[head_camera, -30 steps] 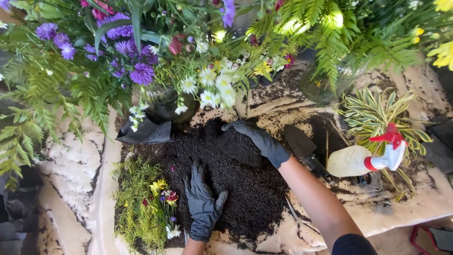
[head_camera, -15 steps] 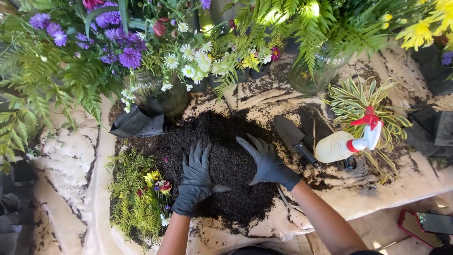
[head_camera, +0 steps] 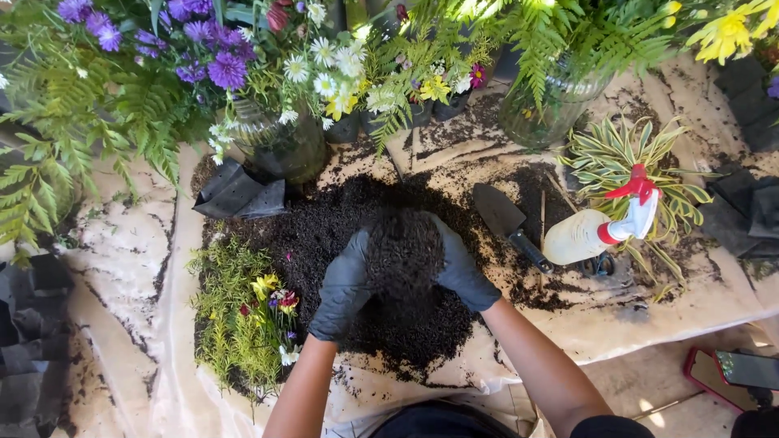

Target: Mixing and preparing potting soil on a work surface using a trowel and hands.

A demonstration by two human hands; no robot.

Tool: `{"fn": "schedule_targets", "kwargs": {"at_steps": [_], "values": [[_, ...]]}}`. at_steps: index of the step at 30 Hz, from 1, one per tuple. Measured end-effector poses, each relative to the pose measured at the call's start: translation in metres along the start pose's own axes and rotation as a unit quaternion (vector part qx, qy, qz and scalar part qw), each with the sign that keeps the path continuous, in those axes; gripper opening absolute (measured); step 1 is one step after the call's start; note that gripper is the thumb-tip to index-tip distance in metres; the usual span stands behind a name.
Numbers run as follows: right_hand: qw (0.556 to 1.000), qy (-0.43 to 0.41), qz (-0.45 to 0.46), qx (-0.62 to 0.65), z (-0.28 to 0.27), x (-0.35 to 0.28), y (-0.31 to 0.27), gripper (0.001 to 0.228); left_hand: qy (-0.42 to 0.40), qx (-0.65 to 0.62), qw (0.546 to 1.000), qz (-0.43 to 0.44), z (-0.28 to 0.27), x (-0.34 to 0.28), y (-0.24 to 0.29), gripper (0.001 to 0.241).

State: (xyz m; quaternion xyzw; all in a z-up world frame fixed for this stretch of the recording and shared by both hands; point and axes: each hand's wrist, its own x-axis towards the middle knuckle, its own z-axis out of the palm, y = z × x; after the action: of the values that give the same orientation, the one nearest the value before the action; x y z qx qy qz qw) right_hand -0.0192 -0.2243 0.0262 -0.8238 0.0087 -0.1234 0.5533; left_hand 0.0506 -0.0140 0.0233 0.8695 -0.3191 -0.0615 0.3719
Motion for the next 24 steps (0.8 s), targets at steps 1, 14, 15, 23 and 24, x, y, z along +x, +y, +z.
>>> {"fn": "schedule_targets", "kwargs": {"at_steps": [1,14,15,23,24], "values": [[0.999,-0.026,0.007,0.025,-0.005,0.004,-0.013,0.064,-0.076,-0.010,0.986,-0.146,-0.022,0.010,0.030,0.086],[0.947,-0.231,0.169,-0.146,-0.058,0.045,-0.170,0.074,-0.114,0.043,0.979,-0.164,-0.083,0.038,0.124,0.104],[0.947,-0.230,0.169,-0.146,-0.059,0.040,-0.151,0.074,-0.115,0.043,0.979,-0.162,-0.079,0.034,0.111,0.104],[0.888,-0.309,0.186,-0.285,-0.050,-0.019,-0.063,0.168,-0.231,0.181,0.942,-0.162,-0.051,-0.024,0.077,0.146],[0.888,-0.309,0.186,-0.286,-0.036,-0.026,-0.041,0.168,-0.231,0.180,0.942,-0.163,-0.020,-0.036,0.044,0.146]]}}
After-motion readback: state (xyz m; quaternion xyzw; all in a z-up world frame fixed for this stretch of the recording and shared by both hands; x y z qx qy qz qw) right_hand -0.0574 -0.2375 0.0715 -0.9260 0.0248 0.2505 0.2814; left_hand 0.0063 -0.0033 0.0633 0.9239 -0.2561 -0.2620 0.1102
